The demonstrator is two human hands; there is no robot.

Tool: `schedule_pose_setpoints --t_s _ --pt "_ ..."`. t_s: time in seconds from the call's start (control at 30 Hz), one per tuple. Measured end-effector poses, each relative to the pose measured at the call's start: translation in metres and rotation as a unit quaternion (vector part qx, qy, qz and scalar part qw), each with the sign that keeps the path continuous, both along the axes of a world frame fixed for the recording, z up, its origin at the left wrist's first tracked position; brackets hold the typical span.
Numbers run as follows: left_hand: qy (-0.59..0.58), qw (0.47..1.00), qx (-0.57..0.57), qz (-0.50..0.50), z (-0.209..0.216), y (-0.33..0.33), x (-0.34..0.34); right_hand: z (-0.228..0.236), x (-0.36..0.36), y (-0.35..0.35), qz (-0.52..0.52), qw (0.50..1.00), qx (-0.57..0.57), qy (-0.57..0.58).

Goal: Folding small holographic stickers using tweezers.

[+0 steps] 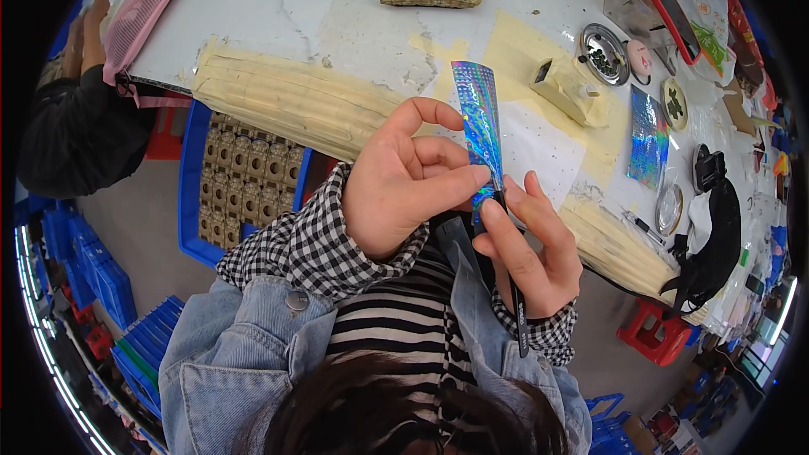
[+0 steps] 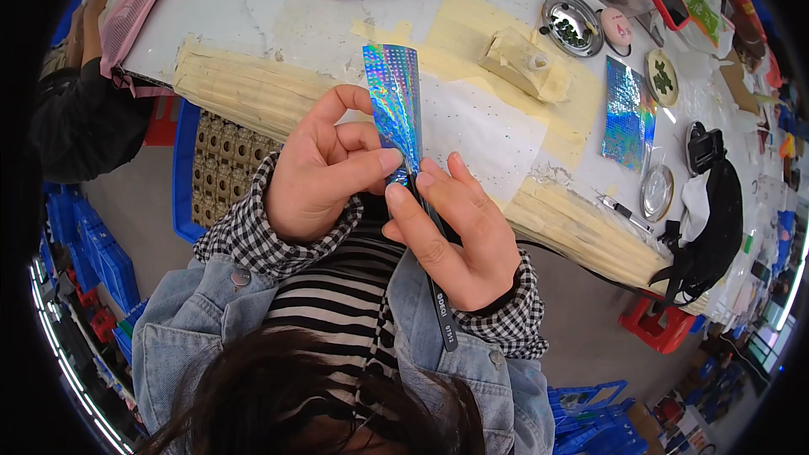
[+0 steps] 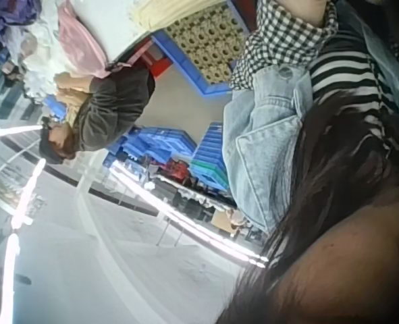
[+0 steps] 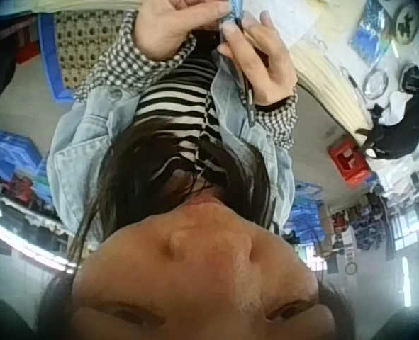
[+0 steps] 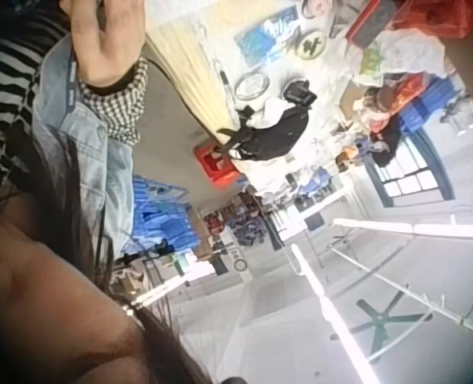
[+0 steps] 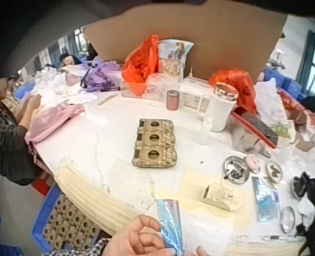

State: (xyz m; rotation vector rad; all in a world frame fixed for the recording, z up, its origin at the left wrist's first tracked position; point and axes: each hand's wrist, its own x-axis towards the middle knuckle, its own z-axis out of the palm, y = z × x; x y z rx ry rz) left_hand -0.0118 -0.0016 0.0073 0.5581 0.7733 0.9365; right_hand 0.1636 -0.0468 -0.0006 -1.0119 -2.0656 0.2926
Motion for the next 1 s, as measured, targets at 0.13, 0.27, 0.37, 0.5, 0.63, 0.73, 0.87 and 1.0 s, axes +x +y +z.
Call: schedule_pose_setpoints --t_s 0.13,0.27,0.37,0.5,0.63,0.73,0.87,1.0 --pt "0.000 1.000 -0.003 -0.002 0.001 0.000 -0.001 0.000 0.001 0.000 0.002 1.000 0.004 -0.003" --pt "0.003 1.000 -0.003 -0.002 0.001 0.000 -0.001 0.001 0.001 0.000 0.004 1.000 0.003 -0.005" --pt "-0.004 1.000 -0.003 -0.001 0.001 0.000 -0.001 0.001 0.000 0.001 0.004 1.000 0.005 -0.003" --pt "-0.007 1.000 -0.006 -0.001 0.001 0.000 -0.001 0.002 0.000 0.002 0.008 1.000 0.006 -0.004" --pt "-0.004 1.000 0.002 -0.005 -0.001 0.000 -0.002 0.002 0.001 0.003 0.014 1.000 0.005 -0.001" --pt "-0.006 1.000 -0.005 -0.001 -0.002 0.000 -0.003 0.000 0.001 0.002 0.014 1.000 0.006 0.008" --pt "0.011 0.999 0.004 0.033 -0.001 0.004 -0.009 0.004 0.004 0.001 -0.008 1.000 0.000 0.019" --pt "0.041 0.990 0.034 0.128 -0.003 0.016 -0.030 -0.004 0.008 0.007 -0.047 0.997 0.010 -0.054"
